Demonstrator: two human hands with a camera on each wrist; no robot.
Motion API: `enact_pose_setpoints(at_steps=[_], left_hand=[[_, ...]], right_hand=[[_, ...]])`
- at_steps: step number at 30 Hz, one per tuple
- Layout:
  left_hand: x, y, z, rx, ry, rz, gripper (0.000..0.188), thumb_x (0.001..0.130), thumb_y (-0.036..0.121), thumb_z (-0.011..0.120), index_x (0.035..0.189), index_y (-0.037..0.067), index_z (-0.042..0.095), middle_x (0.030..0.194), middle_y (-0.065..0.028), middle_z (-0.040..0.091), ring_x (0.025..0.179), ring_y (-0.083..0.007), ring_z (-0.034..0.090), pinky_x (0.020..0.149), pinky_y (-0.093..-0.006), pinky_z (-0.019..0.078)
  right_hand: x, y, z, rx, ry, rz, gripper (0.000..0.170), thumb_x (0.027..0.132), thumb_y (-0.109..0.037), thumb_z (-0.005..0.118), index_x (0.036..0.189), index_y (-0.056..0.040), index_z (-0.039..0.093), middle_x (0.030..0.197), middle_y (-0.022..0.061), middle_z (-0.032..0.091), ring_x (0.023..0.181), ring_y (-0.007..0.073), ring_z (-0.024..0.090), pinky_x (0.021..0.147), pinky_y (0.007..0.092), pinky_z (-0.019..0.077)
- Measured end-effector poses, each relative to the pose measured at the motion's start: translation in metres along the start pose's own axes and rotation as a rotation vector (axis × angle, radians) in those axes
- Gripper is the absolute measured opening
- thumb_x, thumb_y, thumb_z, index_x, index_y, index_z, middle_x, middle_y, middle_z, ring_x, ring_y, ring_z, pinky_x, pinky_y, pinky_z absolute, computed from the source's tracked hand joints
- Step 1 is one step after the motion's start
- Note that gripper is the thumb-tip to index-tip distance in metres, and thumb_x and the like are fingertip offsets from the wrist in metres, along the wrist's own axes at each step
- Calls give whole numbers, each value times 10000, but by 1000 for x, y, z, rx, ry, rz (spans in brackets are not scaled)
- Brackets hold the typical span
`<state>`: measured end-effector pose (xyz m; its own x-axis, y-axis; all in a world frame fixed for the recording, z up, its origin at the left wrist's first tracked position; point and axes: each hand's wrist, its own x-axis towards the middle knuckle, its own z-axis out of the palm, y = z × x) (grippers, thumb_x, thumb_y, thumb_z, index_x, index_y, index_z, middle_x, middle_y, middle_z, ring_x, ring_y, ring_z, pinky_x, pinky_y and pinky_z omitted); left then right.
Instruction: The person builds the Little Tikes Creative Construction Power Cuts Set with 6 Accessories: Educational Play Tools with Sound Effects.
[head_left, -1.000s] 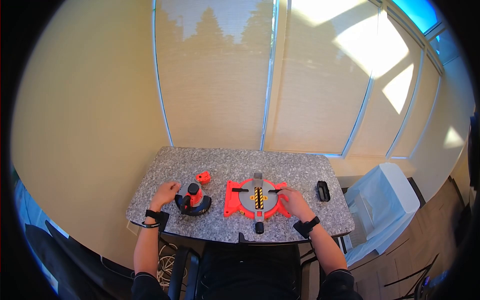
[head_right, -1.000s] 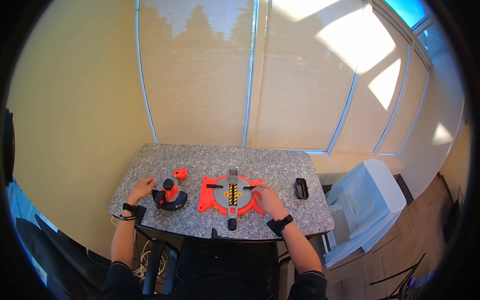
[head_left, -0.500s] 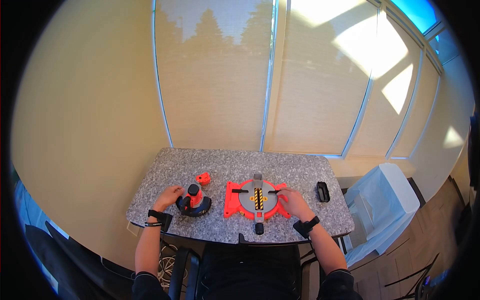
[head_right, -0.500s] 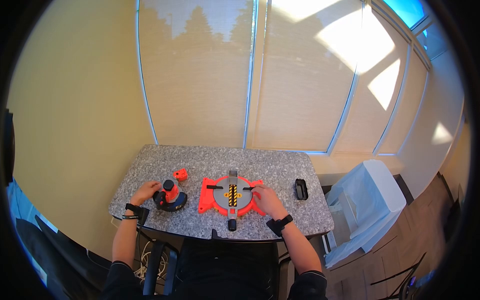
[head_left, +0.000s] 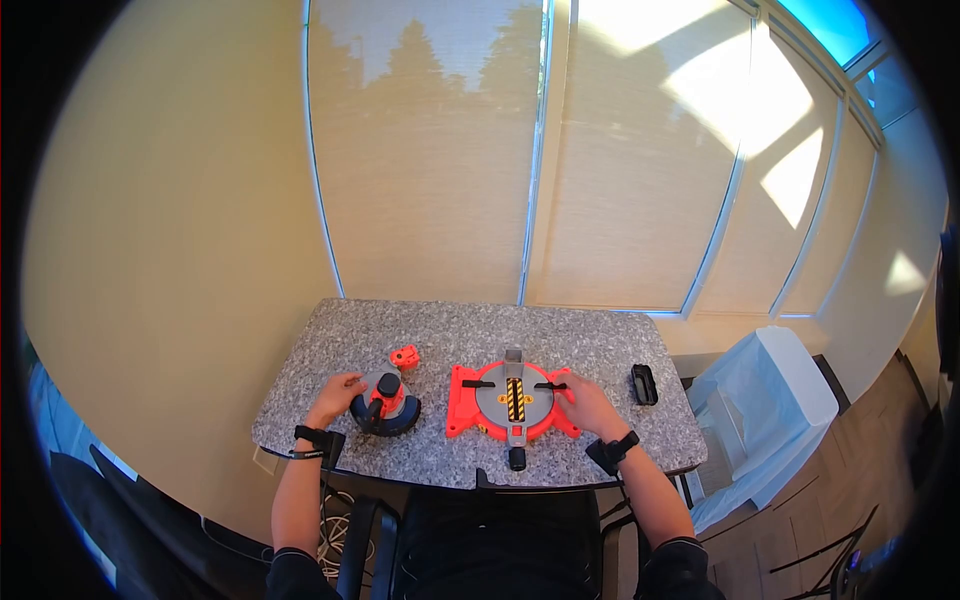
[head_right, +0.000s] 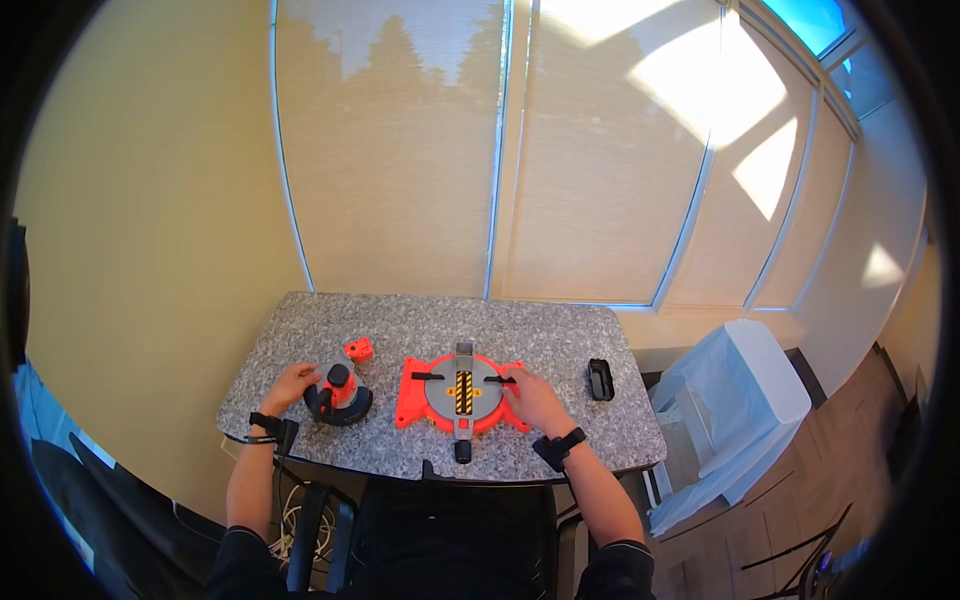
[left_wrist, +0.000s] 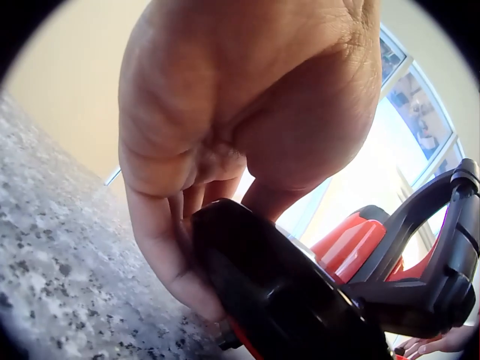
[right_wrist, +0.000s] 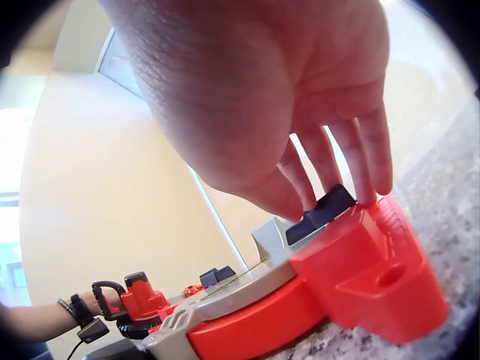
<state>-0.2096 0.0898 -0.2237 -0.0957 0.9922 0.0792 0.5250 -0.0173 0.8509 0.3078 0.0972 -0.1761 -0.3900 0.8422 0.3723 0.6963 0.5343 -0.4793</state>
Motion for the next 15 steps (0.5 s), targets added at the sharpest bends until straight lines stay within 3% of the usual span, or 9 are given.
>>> enact_pose_setpoints(at_steps=[5, 8, 15], left_hand=[[-4, 13, -6, -37, 17, 24, 419, 934, 223, 697, 1225, -72, 639, 1032, -120, 716, 925, -167, 642, 821, -318, 507], [-7, 26, -6, -62, 72, 92, 408, 927, 230, 702, 1208, -63, 655, 985, -117, 724, 890, -163, 646, 805, -315, 510], [-40, 119, -1, 71, 59, 218, 363, 908, 239, 712, 1170, -12, 695, 850, -97, 725, 743, -143, 636, 705, -305, 518]], right_hand=[[10, -13, -8, 6, 36, 35, 343, 878, -139, 672, 1201, -44, 601, 1181, 197, 657, 1093, 409, 624, 943, 469, 515], [15, -31, -15, -16, 33, 26, 372, 883, -158, 681, 1230, -54, 595, 1239, 185, 634, 1116, 398, 617, 963, 465, 509], [38, -68, -12, -74, 109, -222, 457, 866, -158, 692, 1302, -81, 577, 1322, 137, 592, 1207, 350, 571, 1024, 426, 485]])
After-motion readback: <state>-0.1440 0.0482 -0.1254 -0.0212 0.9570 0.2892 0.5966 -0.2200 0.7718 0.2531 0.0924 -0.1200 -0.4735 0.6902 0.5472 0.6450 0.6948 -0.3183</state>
